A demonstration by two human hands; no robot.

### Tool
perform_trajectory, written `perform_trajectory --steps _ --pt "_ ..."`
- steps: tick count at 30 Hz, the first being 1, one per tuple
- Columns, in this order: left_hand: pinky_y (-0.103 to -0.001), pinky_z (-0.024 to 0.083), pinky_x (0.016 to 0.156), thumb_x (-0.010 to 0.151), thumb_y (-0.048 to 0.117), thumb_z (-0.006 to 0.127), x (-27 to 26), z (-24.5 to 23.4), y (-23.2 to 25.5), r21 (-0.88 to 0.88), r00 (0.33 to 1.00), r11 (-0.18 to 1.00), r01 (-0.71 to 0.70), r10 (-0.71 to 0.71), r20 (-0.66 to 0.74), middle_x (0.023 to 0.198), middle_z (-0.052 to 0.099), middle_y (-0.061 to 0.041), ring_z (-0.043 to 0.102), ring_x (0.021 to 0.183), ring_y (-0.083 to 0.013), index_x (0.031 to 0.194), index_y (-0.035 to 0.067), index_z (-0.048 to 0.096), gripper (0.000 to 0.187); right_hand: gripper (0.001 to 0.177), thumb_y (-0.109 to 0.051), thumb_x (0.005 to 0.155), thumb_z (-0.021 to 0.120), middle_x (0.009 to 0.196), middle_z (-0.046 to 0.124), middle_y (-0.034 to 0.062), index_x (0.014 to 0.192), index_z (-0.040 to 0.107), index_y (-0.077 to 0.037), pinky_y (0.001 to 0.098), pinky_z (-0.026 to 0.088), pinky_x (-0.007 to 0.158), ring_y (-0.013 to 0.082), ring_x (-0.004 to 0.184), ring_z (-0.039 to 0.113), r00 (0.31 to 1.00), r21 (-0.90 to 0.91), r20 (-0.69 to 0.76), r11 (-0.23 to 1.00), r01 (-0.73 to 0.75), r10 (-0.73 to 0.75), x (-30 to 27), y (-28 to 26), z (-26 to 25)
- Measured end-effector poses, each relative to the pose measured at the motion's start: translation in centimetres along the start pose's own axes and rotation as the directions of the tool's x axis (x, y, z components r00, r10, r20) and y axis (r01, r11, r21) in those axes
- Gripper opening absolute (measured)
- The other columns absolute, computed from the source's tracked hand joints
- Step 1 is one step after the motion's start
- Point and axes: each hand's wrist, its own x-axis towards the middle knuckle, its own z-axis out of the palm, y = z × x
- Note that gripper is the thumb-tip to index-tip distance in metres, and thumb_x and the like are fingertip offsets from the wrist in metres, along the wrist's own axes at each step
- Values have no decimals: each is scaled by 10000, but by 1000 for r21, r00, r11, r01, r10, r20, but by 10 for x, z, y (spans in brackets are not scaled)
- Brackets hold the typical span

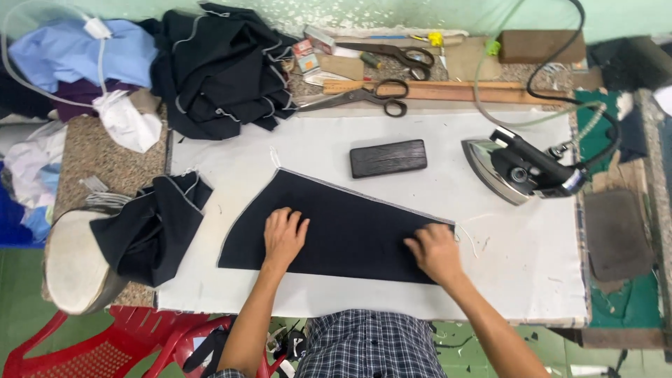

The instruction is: The person irons a black fabric piece on a white table using a steam iron and a pressing block, then trims the edges with scissors. The person repeats ironing on a second fabric piece and uses the pressing block to smooth seams.

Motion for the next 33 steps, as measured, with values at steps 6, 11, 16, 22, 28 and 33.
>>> perform_trajectory --steps 6,11,16,22,28,33 --pt "-377 478 747 963 463 669 3 -4 -15 211 990 968 132 -119 -73 968 557 -40 592 892 -233 1035 183 687 289 475 -567 974 575 1073 625 47 1179 699 -156 379 488 870 244 1024 614 983 -137 6 974 -180 183 6 3 -6" --pt "-416 485 785 946 455 669 7 9 12 54 1000 998 -23 23 1 1022 597 -82 612 959 -289 1060 168 697 310 444 -559 969 574 1036 629 46 1148 708 -176 400 485 880 257 1024 621 994 -73 22 992 -101 103 0 -16 -2" --pt "-420 478 860 946 518 650 17 16 33 -36 987 988 -149 151 59 1055 598 -90 601 1017 -283 1100 168 708 387 439 -557 983 556 1039 611 33 1164 704 -185 396 476 914 243 1042 607 993 -76 5 990 -118 119 10 -25 -4" --pt "-444 483 870 965 442 660 33 24 50 -113 985 982 -152 160 68 1056 598 -129 605 1044 -316 1130 127 718 360 386 -496 965 604 1022 598 46 1162 697 -177 399 466 888 264 1017 598 994 -63 -31 993 -103 101 25 -48 -2" --pt "-438 466 931 995 443 614 45 25 59 -94 980 983 -158 168 107 1133 584 -137 572 1120 -314 1201 117 707 397 379 -451 971 624 989 584 71 1157 701 -130 392 455 868 271 973 586 993 -19 -20 993 -116 116 34 -69 5" --pt "-437 472 919 981 437 633 45 29 60 -124 974 973 -193 205 96 1107 577 -132 576 1086 -306 1185 110 705 392 368 -469 947 649 1002 604 61 1142 709 -162 378 464 842 256 954 604 989 -78 -40 986 -148 146 30 -64 4"
